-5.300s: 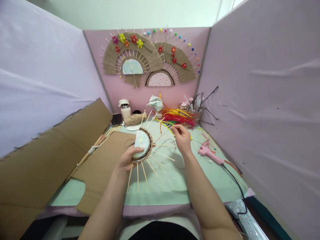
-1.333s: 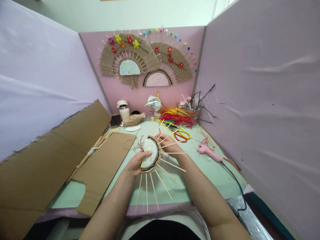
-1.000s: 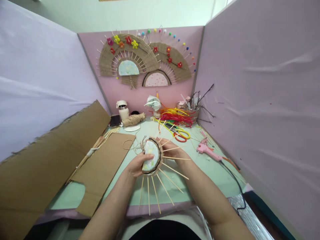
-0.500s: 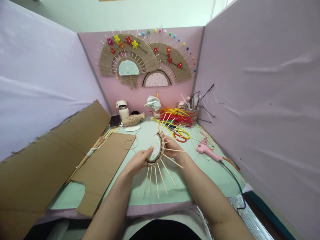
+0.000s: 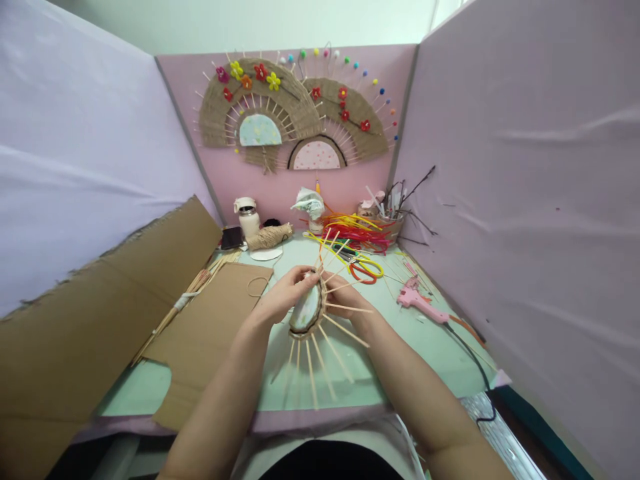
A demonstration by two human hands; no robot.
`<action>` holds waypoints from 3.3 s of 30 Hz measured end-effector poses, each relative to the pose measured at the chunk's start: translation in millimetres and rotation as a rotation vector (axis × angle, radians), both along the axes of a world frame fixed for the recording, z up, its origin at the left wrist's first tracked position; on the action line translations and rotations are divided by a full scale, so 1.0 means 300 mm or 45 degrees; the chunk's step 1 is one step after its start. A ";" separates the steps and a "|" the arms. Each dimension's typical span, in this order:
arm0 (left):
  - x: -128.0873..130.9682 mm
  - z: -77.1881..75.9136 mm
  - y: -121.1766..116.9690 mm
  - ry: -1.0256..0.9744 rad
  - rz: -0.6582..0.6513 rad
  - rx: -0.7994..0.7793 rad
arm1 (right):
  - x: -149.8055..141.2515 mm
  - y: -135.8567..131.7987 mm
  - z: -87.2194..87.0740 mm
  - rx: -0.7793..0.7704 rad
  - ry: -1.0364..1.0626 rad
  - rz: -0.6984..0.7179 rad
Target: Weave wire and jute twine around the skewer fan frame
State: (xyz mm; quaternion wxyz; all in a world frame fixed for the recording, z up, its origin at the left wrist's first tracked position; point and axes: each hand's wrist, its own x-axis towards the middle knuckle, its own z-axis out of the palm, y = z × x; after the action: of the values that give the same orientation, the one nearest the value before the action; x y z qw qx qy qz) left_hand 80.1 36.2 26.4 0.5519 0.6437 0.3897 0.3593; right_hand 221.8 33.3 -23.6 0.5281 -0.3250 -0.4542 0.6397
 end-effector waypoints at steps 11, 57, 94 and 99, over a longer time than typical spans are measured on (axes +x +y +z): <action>-0.059 -0.050 -0.009 -0.140 -0.154 -0.277 | 0.012 -0.018 0.037 0.022 -0.145 -0.217; -0.058 -0.111 -0.021 -0.434 -0.550 -0.749 | 0.227 -0.030 0.083 0.061 0.193 -0.179; 0.029 -0.134 -0.110 -0.399 -0.558 -0.761 | 0.117 0.001 0.055 0.063 0.005 -0.281; 0.029 -0.120 -0.112 -0.290 -0.516 -0.736 | 0.213 -0.029 0.095 0.138 0.161 -0.289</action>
State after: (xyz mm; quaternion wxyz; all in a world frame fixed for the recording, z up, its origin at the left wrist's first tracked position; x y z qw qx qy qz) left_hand 88.7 2.6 -9.7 0.8107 0.4812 0.2759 0.1870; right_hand 285.7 24.7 4.9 0.6414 -0.3042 -0.4142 0.5696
